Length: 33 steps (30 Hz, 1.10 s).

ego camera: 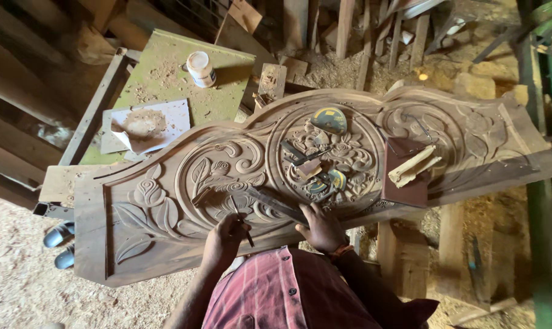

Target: The person carves a floral design into a wooden panel using a chisel and mallet. They repeatedly strike the chisel to shape the wood and occasionally pause to clear away wood shavings.

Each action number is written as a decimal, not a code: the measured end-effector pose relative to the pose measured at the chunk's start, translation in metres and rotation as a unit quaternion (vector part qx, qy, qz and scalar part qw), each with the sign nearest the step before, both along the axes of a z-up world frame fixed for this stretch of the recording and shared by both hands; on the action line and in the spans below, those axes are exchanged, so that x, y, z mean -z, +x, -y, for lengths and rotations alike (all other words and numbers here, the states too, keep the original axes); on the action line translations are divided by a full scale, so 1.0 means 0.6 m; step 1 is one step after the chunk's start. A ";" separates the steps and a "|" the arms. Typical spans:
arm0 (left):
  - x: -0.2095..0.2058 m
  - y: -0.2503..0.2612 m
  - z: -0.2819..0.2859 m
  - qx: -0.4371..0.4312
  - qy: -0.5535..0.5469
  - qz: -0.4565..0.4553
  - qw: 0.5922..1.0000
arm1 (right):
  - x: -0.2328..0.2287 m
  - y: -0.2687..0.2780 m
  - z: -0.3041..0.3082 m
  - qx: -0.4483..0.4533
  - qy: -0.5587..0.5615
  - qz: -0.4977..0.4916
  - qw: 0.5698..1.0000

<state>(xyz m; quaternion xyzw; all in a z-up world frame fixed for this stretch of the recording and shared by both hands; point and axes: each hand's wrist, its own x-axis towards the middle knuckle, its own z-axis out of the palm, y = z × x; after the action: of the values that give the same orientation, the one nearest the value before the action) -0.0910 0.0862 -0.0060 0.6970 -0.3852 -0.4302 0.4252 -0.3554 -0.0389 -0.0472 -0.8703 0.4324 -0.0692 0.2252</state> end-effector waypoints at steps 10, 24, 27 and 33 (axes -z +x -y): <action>-0.017 -0.055 -0.007 -0.064 0.014 0.073 0.995 | 0.000 -0.024 0.007 -0.061 -0.019 0.031 0.997; -0.034 -0.046 0.055 -0.065 -0.033 0.119 0.990 | -0.005 -0.024 0.014 -0.066 0.046 -0.006 0.997; -0.037 -0.019 0.086 -0.033 -0.054 0.125 0.990 | -0.006 -0.015 0.015 -0.060 0.052 -0.024 0.997; -0.042 0.065 0.188 0.131 -0.059 0.301 0.943 | -0.012 -0.003 -0.001 0.018 0.019 -0.019 0.999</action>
<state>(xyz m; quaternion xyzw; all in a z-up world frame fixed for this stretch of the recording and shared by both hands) -0.0522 -0.0264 0.0191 0.7113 -0.6076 -0.2285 0.2695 -0.3574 -0.0383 -0.0398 -0.8590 0.4535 -0.0485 0.2325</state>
